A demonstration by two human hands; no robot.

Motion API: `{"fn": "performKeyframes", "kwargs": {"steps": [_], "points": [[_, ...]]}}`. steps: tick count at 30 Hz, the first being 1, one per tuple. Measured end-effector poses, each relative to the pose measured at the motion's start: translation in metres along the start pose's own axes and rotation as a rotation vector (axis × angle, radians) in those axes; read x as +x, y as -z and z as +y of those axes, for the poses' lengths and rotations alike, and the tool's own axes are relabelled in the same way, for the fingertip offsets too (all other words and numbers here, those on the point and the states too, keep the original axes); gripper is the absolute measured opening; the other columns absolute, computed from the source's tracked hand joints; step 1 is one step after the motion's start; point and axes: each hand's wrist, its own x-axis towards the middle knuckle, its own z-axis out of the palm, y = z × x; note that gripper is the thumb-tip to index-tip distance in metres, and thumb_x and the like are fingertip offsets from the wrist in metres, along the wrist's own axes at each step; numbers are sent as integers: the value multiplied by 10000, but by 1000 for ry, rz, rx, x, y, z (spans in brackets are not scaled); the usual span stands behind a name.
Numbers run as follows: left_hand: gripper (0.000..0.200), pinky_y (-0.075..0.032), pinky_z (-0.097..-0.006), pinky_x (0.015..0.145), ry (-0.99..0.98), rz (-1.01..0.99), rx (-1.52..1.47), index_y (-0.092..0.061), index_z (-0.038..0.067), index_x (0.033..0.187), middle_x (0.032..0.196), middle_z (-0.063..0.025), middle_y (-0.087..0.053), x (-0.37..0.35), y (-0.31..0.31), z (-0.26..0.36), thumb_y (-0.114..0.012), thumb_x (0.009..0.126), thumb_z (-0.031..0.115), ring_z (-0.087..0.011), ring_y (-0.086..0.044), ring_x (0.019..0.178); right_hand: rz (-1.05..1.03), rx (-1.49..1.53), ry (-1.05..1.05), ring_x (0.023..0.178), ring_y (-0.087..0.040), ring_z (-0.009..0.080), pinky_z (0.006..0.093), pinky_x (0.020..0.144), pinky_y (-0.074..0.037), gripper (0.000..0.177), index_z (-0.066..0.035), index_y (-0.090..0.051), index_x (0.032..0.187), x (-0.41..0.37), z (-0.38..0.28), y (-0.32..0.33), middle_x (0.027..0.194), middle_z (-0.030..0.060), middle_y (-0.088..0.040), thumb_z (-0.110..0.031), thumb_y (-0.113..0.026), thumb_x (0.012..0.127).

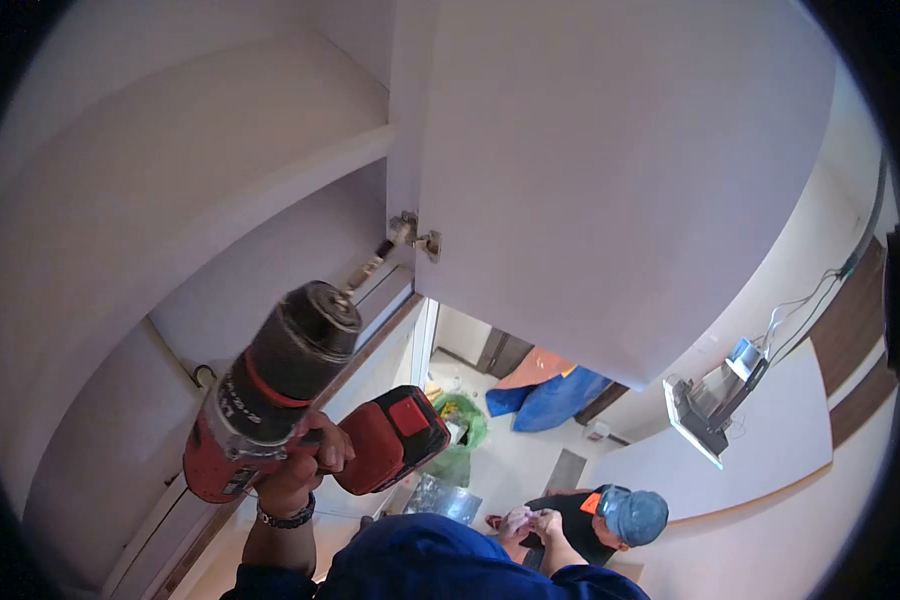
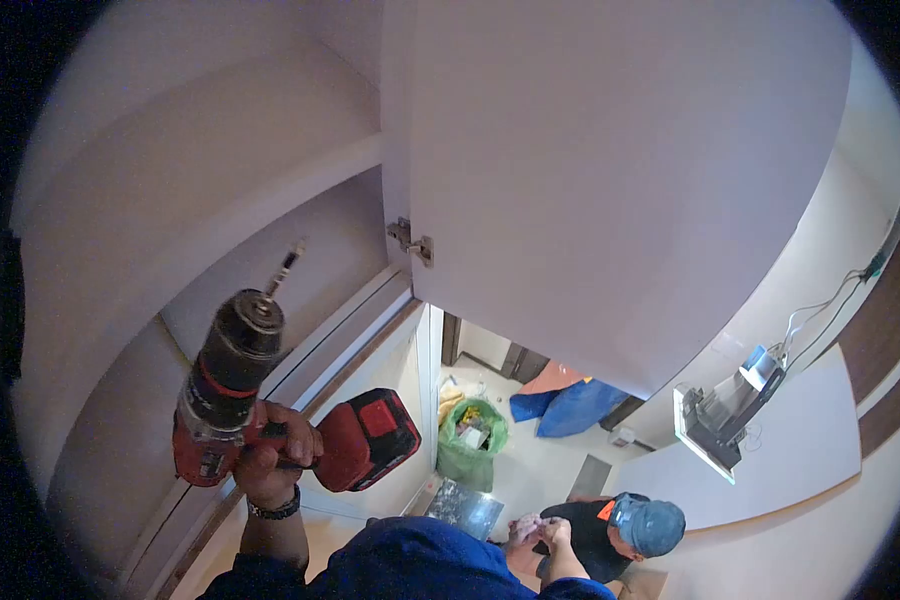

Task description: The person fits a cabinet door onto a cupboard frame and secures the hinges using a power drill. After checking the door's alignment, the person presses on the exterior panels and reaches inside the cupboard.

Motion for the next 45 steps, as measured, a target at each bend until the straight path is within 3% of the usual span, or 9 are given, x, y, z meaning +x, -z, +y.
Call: {"fn": "performKeyframes", "kwargs": {"steps": [2,4,6,9,19,21,25,31,45], "points": [[489,-483,-370,741,17,-19,6,-508,4,1160,776,-58,-553,-1,2,-1,-710,842,316,-165,-561,725,177,-298,21,668,-637,173,330,590,-526,231,-9,-654,854,-51,-36,-27,771,75,-675,-239,-666,872],[443,-479,-360,740,6,-51,-13,-505,10,1173,794,-56,-561,-4,7,-6,-677,874,287,-159,-556,736,187,-551,299,588,-611,210,322,528,-530,102,31,-589,818,63,53,36,685,118,-607,-45,-627,875],[419,-477,-354,736,15,-58,-29,-503,11,1178,802,-54,-565,-7,12,-11,-661,888,269,-157,-553,742,-270,188,475,587,-615,198,325,529,-533,119,39,-588,810,81,36,45,686,126,-611,-56,-639,861],[389,-470,-337,722,47,-58,18,-492,7,1212,776,-61,-574,-9,19,-16,-620,917,226,-154,-553,719,188,-323,380,635,-650,193,345,583,-553,196,72,-585,770,-94,-155,-87,660,135,-627,-96,-680,801],[78,-445,-269,628,130,-31,259,-565,-8,846,680,-43,-579,7,11,-19,-519,901,24,-130,-561,642,-330,217,1175,698,-670,207,322,646,-582,111,9,-557,950,-340,-515,-307,835,137,-657,-18,-634,873],[166,-440,-253,607,208,20,214,-564,11,732,676,-37,-583,7,6,-15,-534,893,37,-114,-561,638,-459,292,1198,702,-682,208,306,637,-591,118,2,-565,959,-361,-532,-328,846,149,-668,-21,-642,872],[222,-470,-309,554,218,87,305,-552,-57,1091,651,-79,-568,2,11,-12,-525,877,-2,-160,-550,545,-636,285,1190,719,-684,189,286,639,-593,147,4,-573,974,-368,-542,-350,867,148,-679,-45,-661,867],[141,-453,-260,572,220,121,388,-600,36,824,676,-19,-591,3,4,5,-581,919,138,-94,-559,598,-626,165,1173,709,-677,181,276,620,-587,152,12,-567,972,-369,-549,-365,856,139,-676,-52,-659,869],[118,-451,-266,541,37,240,349,-595,-6,944,656,-35,-575,63,-26,51,-581,906,105,-118,-567,573,-828,246,1074,701,-633,141,250,639,-555,150,-19,-552,1018,-398,-613,-413,894,94,-647,-121,-604,922]]}}
